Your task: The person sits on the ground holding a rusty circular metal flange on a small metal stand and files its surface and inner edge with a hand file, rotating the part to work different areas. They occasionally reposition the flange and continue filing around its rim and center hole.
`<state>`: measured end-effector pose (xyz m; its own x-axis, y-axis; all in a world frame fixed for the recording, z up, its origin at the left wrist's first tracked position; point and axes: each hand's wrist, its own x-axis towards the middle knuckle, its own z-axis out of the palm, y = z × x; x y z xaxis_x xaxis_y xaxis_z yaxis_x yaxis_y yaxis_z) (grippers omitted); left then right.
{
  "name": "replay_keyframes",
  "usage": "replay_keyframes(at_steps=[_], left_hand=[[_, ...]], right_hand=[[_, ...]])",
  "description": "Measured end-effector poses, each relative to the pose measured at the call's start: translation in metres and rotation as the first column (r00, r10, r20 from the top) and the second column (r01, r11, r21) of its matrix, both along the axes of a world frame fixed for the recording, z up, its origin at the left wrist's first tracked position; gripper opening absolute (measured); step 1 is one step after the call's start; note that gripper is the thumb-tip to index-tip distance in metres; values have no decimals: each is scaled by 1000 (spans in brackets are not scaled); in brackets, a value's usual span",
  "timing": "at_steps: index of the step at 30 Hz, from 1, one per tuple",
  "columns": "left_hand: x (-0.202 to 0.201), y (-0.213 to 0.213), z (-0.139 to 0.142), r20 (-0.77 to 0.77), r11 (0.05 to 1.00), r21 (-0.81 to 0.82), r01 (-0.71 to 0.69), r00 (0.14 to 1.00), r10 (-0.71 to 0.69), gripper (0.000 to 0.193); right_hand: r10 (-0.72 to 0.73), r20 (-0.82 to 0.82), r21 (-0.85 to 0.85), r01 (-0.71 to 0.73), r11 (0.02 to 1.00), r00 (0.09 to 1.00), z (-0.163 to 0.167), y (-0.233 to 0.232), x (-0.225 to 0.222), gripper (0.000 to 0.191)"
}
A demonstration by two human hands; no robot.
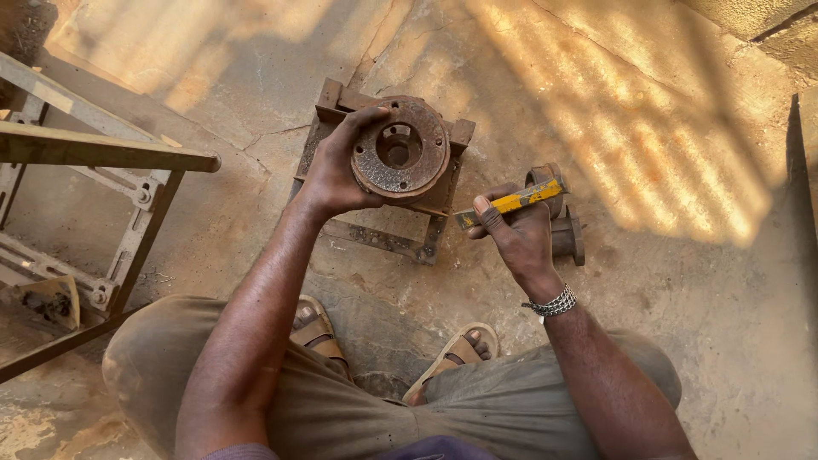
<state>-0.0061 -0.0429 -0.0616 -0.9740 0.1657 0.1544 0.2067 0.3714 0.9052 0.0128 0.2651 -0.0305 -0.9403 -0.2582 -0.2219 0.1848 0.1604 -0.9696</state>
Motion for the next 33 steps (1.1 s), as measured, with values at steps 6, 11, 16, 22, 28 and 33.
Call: replay_keyframes(at_steps=[6, 11, 16, 22, 28, 33], left_hand=[[-6, 2, 6, 86, 999, 3, 52, 995, -52, 117], [7, 6, 25, 156, 967, -253, -11, 986, 52, 123], [20, 16, 50, 244, 835, -543, 86, 968, 59, 118], [21, 2, 60, 417, 668, -663, 337, 908, -45, 72], [23, 7, 48, 405, 846, -474, 246, 914, -39, 89], [27, 11, 53, 379, 831, -525, 181, 925, 38, 85]], right_hand=[[36, -12, -99, -38, 994, 999, 7, -8, -6, 30], [90, -40, -173, -96, 980, 995, 18, -13, -1, 30], [53, -42, -328, -64, 943, 998, 44, -24, 17, 31], [-12, -389, -53, -9, 999, 921, 88, -45, 30, 22], [-2, -649, 119, 104, 987, 761, 101, -83, 20, 19], [163, -722, 341, 141, 929, 672, 90, -111, 16, 23]])
